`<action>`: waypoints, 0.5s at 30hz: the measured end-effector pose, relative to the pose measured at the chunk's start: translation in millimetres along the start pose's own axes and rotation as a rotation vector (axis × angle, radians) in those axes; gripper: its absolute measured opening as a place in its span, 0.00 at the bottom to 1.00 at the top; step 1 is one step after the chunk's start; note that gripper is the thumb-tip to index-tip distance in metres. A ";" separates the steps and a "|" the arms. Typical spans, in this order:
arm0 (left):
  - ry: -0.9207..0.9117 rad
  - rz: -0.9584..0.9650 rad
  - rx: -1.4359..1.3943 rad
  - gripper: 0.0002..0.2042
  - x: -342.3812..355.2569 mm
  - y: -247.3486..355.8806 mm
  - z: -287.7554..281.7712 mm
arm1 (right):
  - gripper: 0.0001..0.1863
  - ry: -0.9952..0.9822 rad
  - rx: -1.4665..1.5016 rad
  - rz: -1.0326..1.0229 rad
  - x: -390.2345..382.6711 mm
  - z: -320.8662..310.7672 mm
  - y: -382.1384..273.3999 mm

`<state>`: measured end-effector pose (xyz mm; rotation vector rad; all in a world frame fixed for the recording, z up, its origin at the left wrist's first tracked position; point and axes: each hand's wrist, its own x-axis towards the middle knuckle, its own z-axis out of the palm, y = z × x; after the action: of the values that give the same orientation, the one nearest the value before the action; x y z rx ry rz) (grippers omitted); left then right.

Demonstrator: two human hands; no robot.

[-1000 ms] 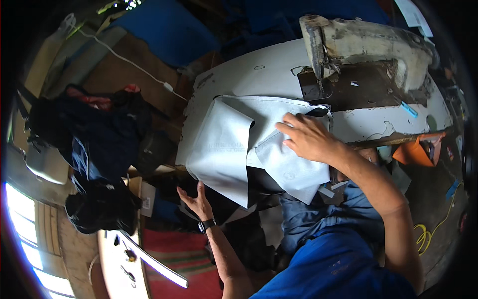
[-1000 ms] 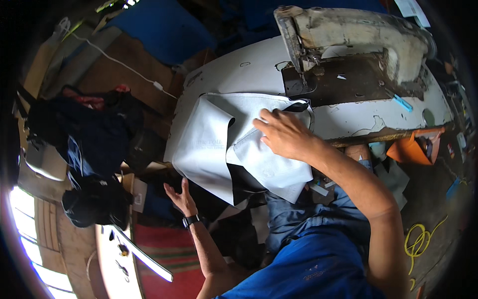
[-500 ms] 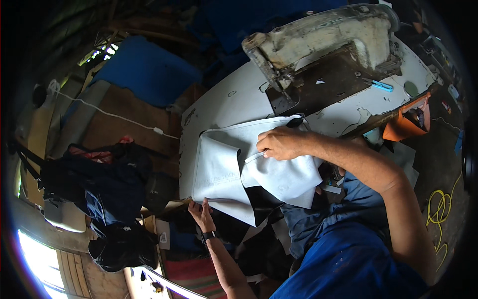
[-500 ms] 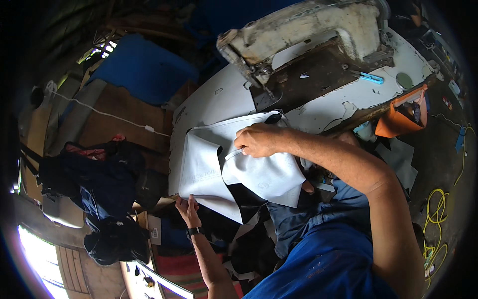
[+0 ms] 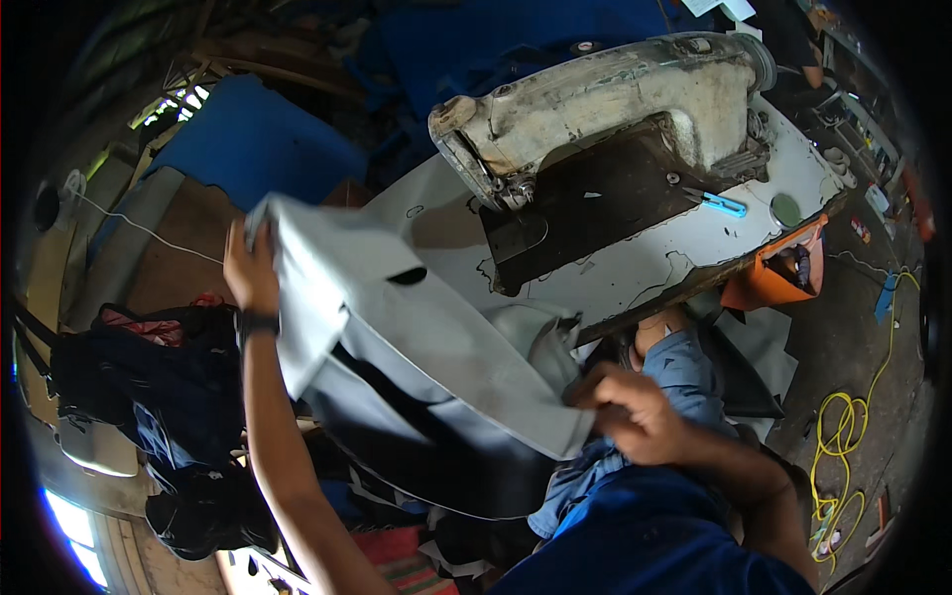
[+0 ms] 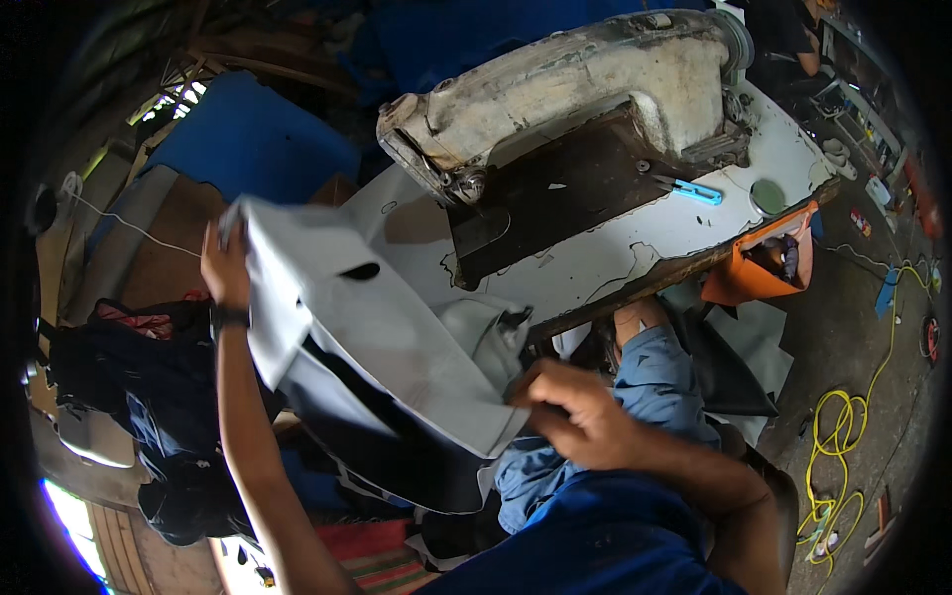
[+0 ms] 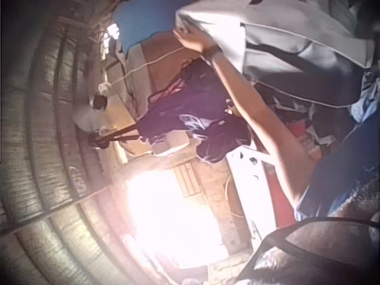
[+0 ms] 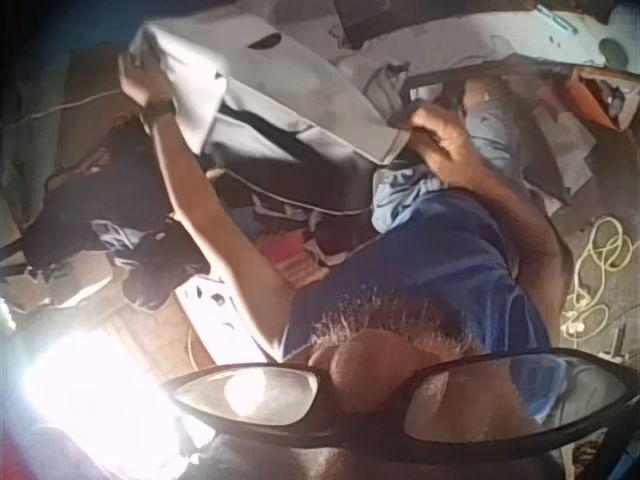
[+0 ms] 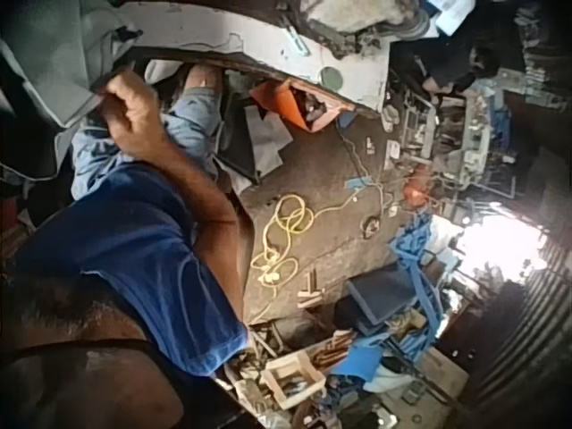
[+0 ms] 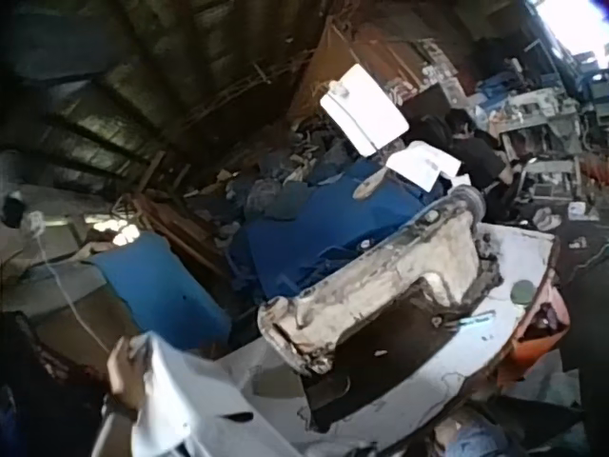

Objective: The person sews fabric pieces together using an industrial sewing machine.

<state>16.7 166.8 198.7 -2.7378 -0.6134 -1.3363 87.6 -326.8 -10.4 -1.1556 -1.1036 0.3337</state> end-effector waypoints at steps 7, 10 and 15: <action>-0.045 0.365 0.102 0.28 15.6 -12.3 154.8 | 0.08 -0.108 -0.515 -0.219 12.6 31.9 19.9; -0.384 0.112 -0.061 0.27 -57.0 19.4 163.4 | 0.06 -0.068 -0.461 -0.067 11.2 6.5 21.1; -0.379 -0.182 -0.121 0.21 -162.8 -41.2 156.3 | 0.08 -0.166 -0.386 -0.226 74.3 18.4 -7.4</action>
<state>29.2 181.7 -29.9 -3.1301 -0.8461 -0.9057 105.1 -266.8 34.3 -1.3408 -1.4750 0.0383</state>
